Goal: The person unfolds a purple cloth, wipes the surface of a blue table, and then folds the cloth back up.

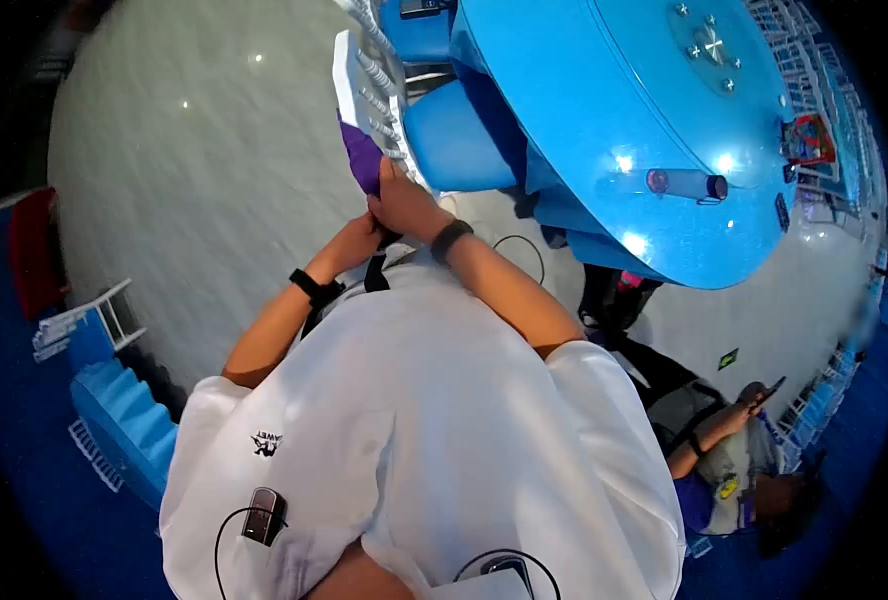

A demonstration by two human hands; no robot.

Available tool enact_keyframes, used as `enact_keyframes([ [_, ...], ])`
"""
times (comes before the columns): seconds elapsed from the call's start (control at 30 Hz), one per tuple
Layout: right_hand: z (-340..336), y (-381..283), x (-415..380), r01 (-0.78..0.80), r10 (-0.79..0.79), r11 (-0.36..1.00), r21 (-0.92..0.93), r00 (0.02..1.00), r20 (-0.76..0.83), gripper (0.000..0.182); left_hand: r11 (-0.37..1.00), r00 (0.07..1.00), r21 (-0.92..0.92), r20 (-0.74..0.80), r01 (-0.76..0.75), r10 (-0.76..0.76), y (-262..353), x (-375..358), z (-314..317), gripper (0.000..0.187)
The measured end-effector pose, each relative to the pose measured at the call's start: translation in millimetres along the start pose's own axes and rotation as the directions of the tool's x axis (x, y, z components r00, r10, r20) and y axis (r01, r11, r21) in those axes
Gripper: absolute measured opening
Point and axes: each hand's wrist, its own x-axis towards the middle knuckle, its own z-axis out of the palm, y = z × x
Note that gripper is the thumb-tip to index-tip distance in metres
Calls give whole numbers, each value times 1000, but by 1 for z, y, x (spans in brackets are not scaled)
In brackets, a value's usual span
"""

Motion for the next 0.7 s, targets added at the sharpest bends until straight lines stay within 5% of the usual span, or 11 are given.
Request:
enact_keyframes([
  [0.1, 16, 12, 18, -48, 47, 998, 38, 998, 30, 76, 995, 999, -90, -43, -31, 27, 6, -1, -17, 31],
  [0.17, 33, 22, 41, 95, -101, 995, -37, 965, -241, 72, 998, 991, -67, -134, 1, -10, 15, 8, -30, 28],
  [0.23, 25, 12, 56, 51, -38, 998, 43, 967, -253, 63, 989, 971, -55, -189, 138, -146, 12, 7, -45, 24],
  [0.27, 32, 13, 56, 7, 7, 998, 59, 973, -229, 62, 992, 978, -109, -189, 66, -86, -10, 11, -48, 24],
  [0.3, 26, 12, 61, -30, 42, 998, 62, 976, -212, 62, 993, 983, -109, -171, 46, -64, -16, 15, -50, 24],
  [0.33, 32, 10, 61, 24, -45, 998, -63, 932, -361, 59, 992, 992, -121, -119, 29, -44, -19, 15, -53, 24],
  [0.43, 27, 10, 49, -21, 24, 1000, 13, 946, -324, 46, 975, 1000, -223, 7, 13, -12, -19, 22, -60, 26],
  [0.5, 27, 2, 42, -82, 73, 997, -8, 923, -378, 42, 980, 988, -162, 83, -116, 131, -25, 32, -67, 26],
  [0.57, 34, -8, 28, -151, 128, 988, -24, 900, -416, 38, 999, 993, -4, 108, -53, 53, -32, 42, -74, 26],
  [0.63, 37, -20, 16, -251, 175, 964, -89, 848, -500, 33, 916, 937, 196, 87, -350, 339, -16, 42, -90, 26],
  [0.7, 34, -29, 6, -315, 244, 947, -58, 828, -505, 32, 845, 854, 127, 35, -519, 519, -28, 56, -99, 25],
])
